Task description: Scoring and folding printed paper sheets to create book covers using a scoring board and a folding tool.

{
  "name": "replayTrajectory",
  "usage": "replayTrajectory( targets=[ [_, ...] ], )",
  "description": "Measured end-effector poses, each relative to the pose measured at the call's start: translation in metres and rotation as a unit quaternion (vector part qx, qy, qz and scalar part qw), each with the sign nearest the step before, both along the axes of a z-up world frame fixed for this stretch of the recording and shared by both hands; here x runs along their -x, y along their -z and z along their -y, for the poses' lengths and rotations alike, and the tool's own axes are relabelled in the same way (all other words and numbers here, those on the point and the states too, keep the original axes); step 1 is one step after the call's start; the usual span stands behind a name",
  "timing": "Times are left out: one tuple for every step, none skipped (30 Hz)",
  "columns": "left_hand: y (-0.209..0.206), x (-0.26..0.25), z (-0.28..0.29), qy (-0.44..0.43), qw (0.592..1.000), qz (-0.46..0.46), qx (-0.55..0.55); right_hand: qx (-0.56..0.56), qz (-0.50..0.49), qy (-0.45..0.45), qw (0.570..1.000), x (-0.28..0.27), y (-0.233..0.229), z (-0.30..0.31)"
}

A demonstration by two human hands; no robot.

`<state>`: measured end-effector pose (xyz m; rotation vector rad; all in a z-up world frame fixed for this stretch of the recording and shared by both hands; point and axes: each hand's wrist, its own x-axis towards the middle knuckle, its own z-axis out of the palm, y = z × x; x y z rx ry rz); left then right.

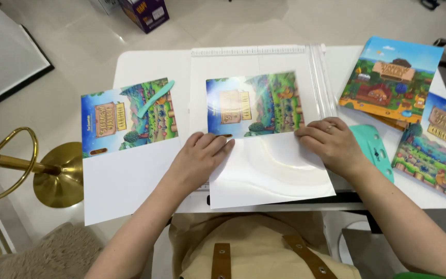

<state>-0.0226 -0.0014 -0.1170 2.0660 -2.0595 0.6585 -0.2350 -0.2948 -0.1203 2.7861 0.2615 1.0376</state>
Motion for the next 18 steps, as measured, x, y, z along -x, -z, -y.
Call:
replayTrajectory(
  targets=[
    [-0.008,0.005,-0.002,0.003,1.000,-0.005,-0.006,-0.006,-0.005,0.003,1.000,0.001,0.001,-0.001],
    [-0.017,0.009,-0.004,-0.008,0.996,-0.048,-0.079,-0.010,-0.028,-0.003,1.000,0.002,0.003,-0.002],
    [-0.026,0.012,-0.006,-0.020,0.984,-0.090,-0.150,-0.013,-0.050,-0.009,0.999,0.002,0.003,-0.001],
    [-0.022,0.014,-0.007,-0.019,0.983,-0.093,-0.154,-0.017,-0.054,-0.008,0.998,0.006,0.005,-0.001],
    [-0.018,0.014,-0.007,-0.023,0.982,-0.103,-0.155,-0.033,-0.081,0.000,0.996,0.009,0.006,0.001],
    [-0.014,0.015,-0.008,-0.026,0.981,-0.112,-0.156,-0.049,-0.108,0.008,0.993,0.012,0.006,0.002],
    [-0.011,0.017,-0.009,-0.026,0.981,-0.114,-0.158,-0.050,-0.110,0.008,0.993,0.013,0.007,0.001],
    [-0.008,0.019,-0.010,-0.029,0.982,-0.115,-0.149,-0.067,-0.129,0.004,0.989,0.014,0.007,0.001],
    [-0.005,0.020,-0.009,-0.031,0.983,-0.115,-0.139,-0.084,-0.147,0.001,0.986,0.015,0.006,0.001],
    [-0.002,0.019,-0.009,-0.030,0.983,-0.116,-0.140,-0.085,-0.148,0.002,0.985,0.015,0.007,0.001],
    [0.002,0.018,-0.010,-0.028,0.983,-0.115,-0.137,-0.118,-0.155,-0.014,0.981,0.016,0.009,0.000],
    [0.006,0.018,-0.011,-0.025,0.984,-0.115,-0.134,-0.151,-0.163,-0.031,0.975,0.016,0.011,-0.001],
    [0.004,0.018,-0.011,-0.025,0.984,-0.116,-0.135,-0.152,-0.164,-0.031,0.974,0.016,0.010,-0.001],
    [0.002,0.019,-0.012,-0.029,0.982,-0.118,-0.147,-0.173,-0.170,-0.038,0.969,0.016,0.008,-0.001],
    [0.001,0.019,-0.012,-0.033,0.979,-0.120,-0.159,-0.193,-0.175,-0.045,0.964,0.016,0.007,-0.002],
    [0.002,0.018,-0.012,-0.032,0.979,-0.120,-0.160,-0.194,-0.176,-0.045,0.964,0.018,0.008,0.000],
    [0.004,0.017,-0.013,-0.030,0.980,-0.136,-0.142,-0.191,-0.198,-0.030,0.961,0.019,0.010,0.002],
    [0.005,0.017,-0.013,-0.027,0.980,-0.152,-0.124,-0.188,-0.220,-0.015,0.957,0.021,0.011,0.004]
  ],
)
